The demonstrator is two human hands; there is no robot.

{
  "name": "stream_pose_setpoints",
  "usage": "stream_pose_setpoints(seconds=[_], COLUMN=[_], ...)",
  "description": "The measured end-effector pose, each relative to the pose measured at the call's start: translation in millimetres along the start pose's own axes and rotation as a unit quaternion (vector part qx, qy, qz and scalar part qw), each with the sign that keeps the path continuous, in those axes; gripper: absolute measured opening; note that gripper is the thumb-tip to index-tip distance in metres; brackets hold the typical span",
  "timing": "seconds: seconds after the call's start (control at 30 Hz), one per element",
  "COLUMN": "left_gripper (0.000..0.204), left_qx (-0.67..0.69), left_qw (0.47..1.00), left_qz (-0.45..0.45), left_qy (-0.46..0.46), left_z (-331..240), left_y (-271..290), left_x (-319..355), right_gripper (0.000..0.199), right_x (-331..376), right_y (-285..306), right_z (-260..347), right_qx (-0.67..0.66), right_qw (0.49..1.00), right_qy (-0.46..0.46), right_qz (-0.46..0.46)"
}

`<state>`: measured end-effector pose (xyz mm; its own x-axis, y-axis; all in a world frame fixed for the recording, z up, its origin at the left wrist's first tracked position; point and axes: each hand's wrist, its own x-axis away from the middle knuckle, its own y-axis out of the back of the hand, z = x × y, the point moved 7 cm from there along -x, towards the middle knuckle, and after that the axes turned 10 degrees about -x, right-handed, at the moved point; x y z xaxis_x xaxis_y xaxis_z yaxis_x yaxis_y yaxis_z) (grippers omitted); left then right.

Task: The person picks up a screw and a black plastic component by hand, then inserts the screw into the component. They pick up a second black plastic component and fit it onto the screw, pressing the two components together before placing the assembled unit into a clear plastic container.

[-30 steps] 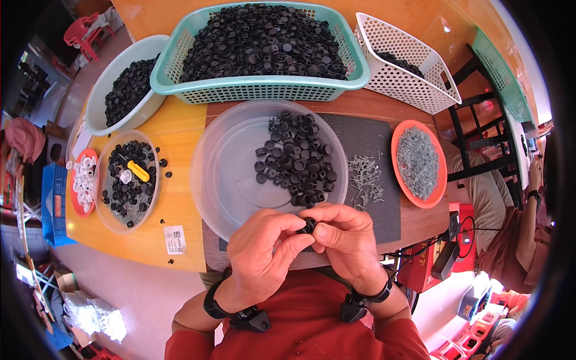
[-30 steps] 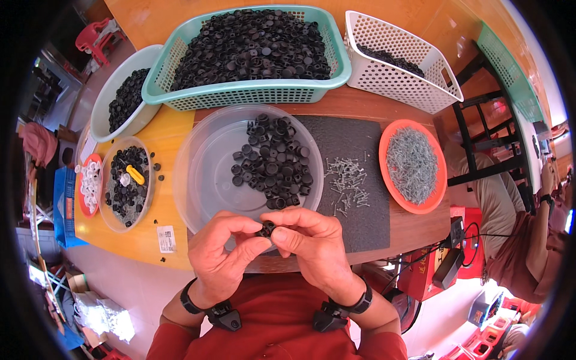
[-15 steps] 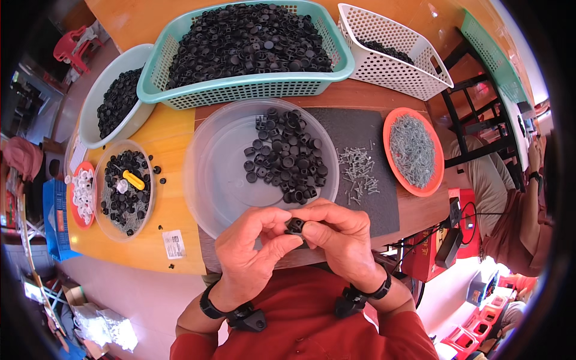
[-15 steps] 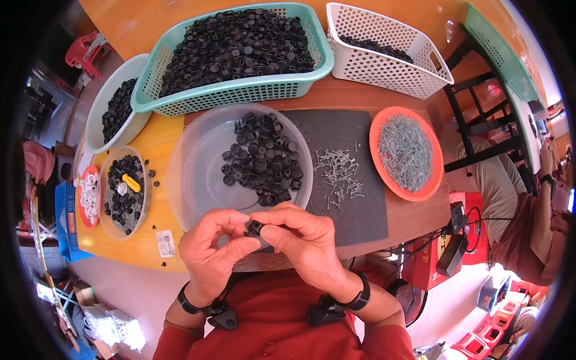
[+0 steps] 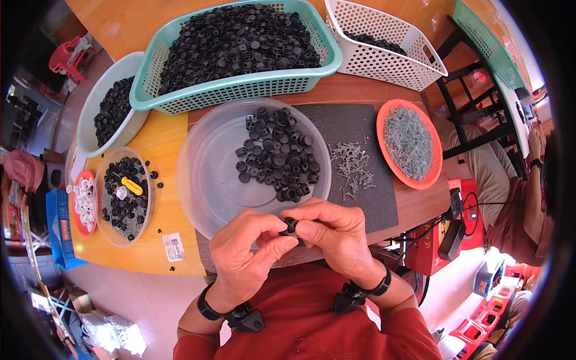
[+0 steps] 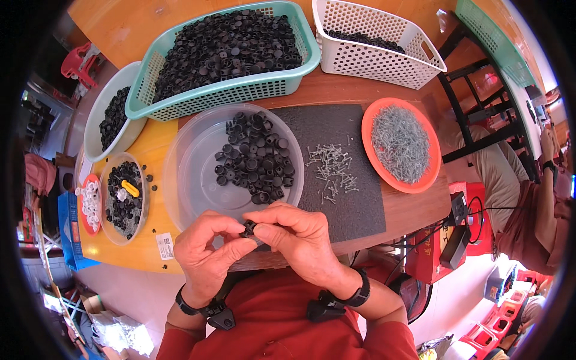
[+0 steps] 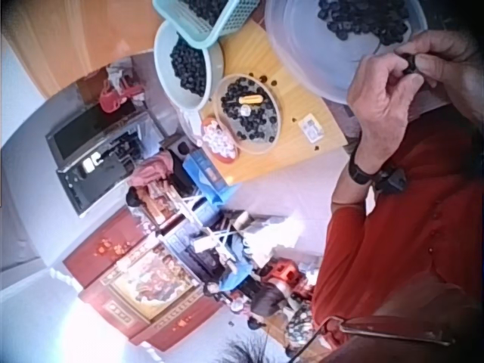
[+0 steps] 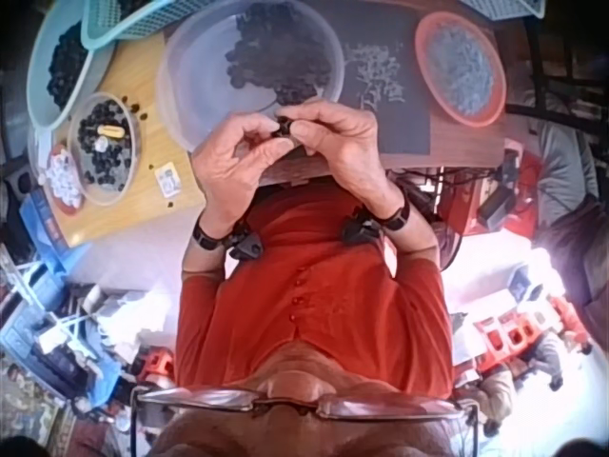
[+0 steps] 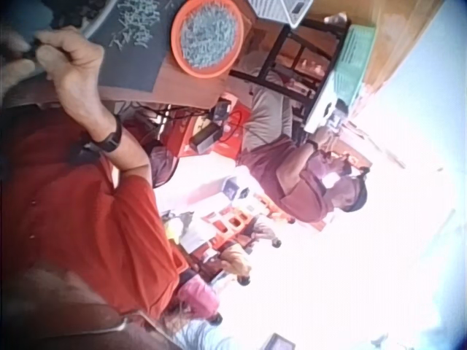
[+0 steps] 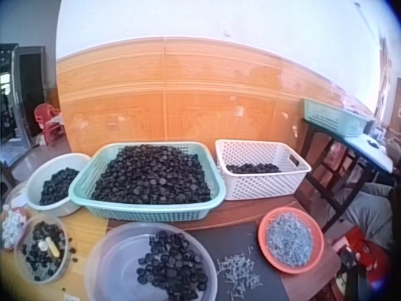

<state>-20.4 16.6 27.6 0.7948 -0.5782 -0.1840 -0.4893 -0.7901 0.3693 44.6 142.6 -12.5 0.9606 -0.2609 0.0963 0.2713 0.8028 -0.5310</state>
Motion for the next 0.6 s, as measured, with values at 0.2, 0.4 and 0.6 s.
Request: stream_pose_setpoints(seconds=[0.2, 0.4, 0.6], left_gripper=[0.022, 0.02, 0.026], left_qx=[-0.01, 0.018, 0.066], left_qw=[1.0, 1.0, 0.997], left_qz=[-0.004, -0.009, -0.004], left_qy=[-0.009, 0.001, 0.037], left_z=[1, 3, 14], left_y=[-2, -2, -4], left_x=[0, 2, 4], right_gripper=[0.022, 0.023, 0.023], right_x=[1, 1, 2], right_y=[-1, -2, -3], right_z=[0, 1, 2], right_qx=[0.002, 0.006, 0.014], right_qw=[1.0, 1.0, 1.0], right_qy=[-0.003, 0.006, 0.012], right_qz=[-0.006, -0.007, -0.015])
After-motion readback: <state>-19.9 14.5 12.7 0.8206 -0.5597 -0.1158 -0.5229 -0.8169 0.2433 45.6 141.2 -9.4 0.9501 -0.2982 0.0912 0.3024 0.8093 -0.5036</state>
